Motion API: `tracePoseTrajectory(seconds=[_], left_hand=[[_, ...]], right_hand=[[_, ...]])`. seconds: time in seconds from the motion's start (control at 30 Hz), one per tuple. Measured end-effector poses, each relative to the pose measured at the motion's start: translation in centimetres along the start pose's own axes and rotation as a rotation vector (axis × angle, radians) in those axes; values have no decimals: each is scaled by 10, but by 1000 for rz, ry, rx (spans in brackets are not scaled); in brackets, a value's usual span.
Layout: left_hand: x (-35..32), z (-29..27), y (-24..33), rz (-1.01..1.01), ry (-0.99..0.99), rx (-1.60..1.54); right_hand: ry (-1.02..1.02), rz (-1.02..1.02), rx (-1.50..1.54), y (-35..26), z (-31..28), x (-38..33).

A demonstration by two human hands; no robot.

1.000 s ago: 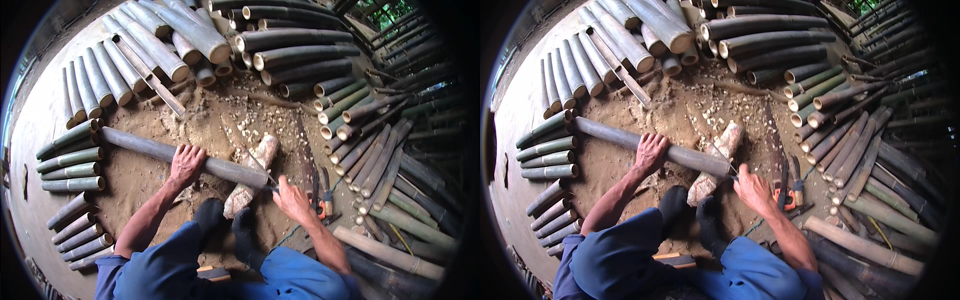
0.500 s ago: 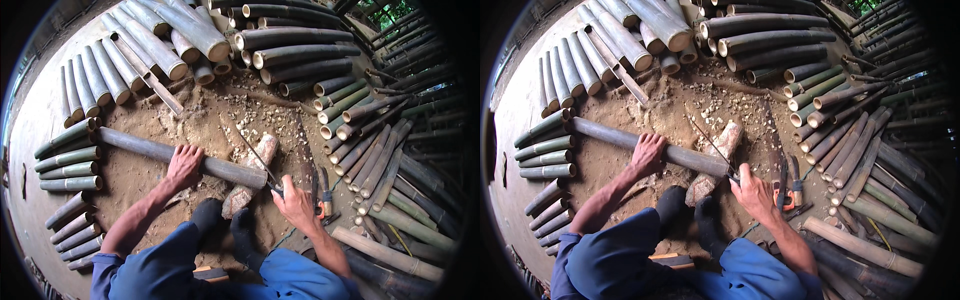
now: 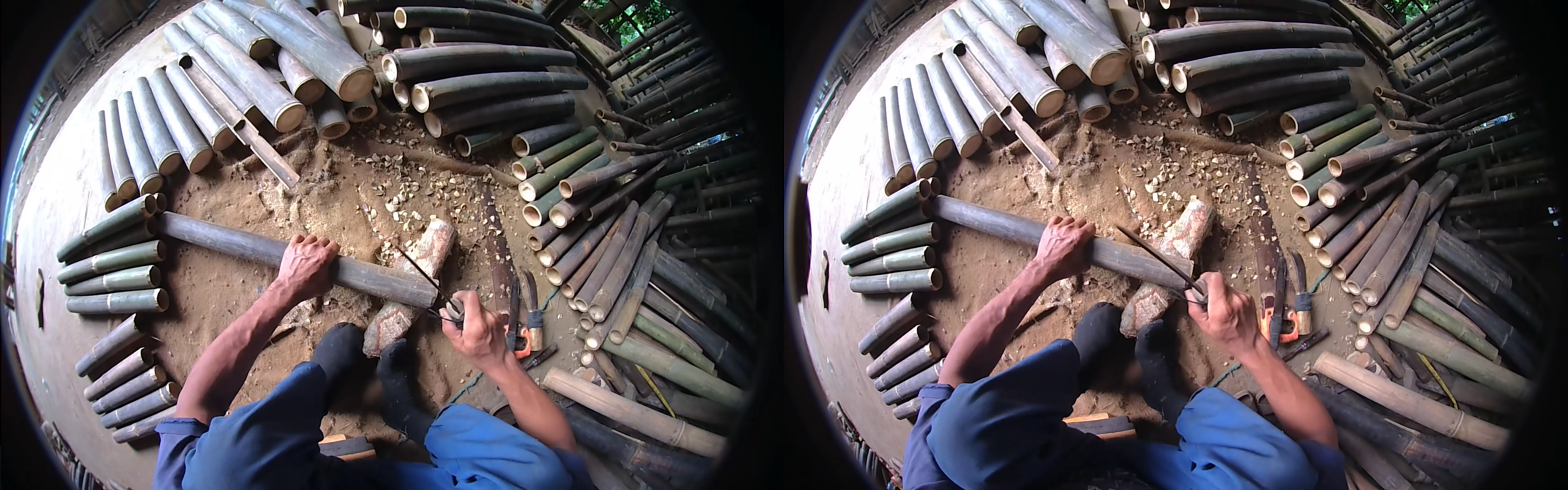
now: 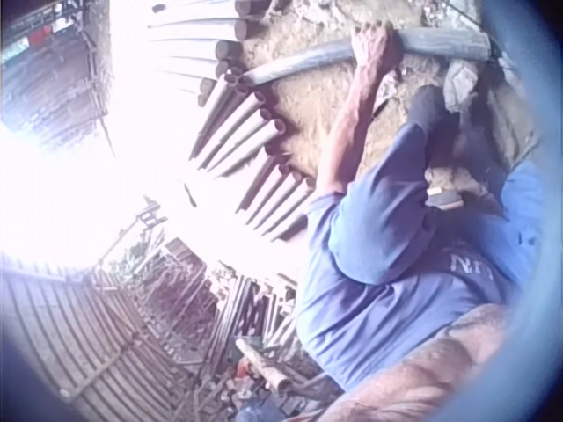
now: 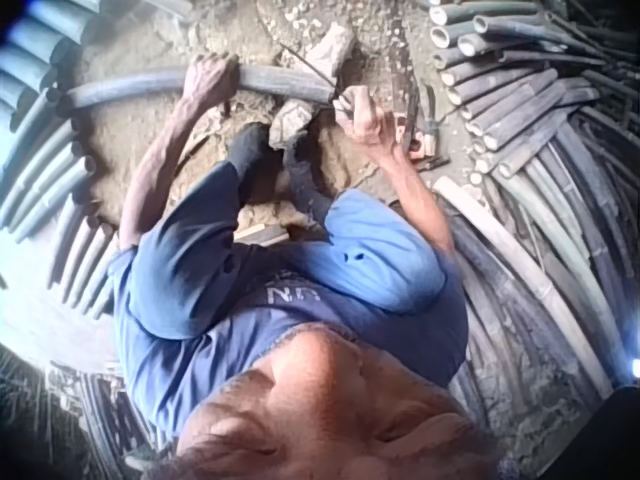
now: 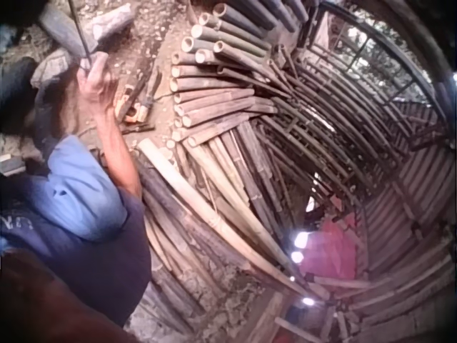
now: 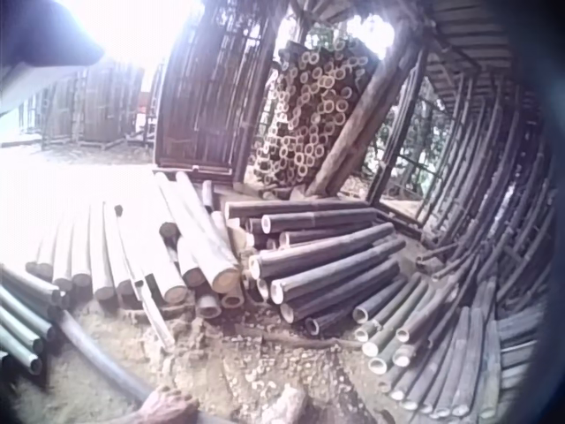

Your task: The person prepares bamboo stalks by using a knife to shave down the nodes and rough edges, then cuts into the bamboo stalk with the knife while holding it against a wooden block on the ground.

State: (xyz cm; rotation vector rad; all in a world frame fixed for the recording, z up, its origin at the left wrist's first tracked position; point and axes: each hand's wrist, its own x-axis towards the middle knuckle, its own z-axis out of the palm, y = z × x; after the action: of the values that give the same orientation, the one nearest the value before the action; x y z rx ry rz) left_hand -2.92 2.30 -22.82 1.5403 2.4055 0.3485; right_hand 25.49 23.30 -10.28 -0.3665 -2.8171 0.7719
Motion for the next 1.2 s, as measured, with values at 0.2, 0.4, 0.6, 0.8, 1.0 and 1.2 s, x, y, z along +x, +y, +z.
tracePoseTrajectory(seconds=[0.2,0.4,0.6,0.8,1.0,1.2], left_hand=[[4,6,-6,25,46,12],[-16,25,-3,82,302,105],[-17,35,-2,84,350,110],[-9,32,6,93,367,80],[-19,33,0,75,380,116],[-12,29,9,95,388,100]], right_hand=[[-348,327,-214,25,0,-1],[-253,230,-96,9,1,-1],[-318,276,-196,-8,-14,14],[-317,305,-170,27,9,-19],[-311,308,-136,-13,-13,11],[-424,406,-282,48,18,-30]])
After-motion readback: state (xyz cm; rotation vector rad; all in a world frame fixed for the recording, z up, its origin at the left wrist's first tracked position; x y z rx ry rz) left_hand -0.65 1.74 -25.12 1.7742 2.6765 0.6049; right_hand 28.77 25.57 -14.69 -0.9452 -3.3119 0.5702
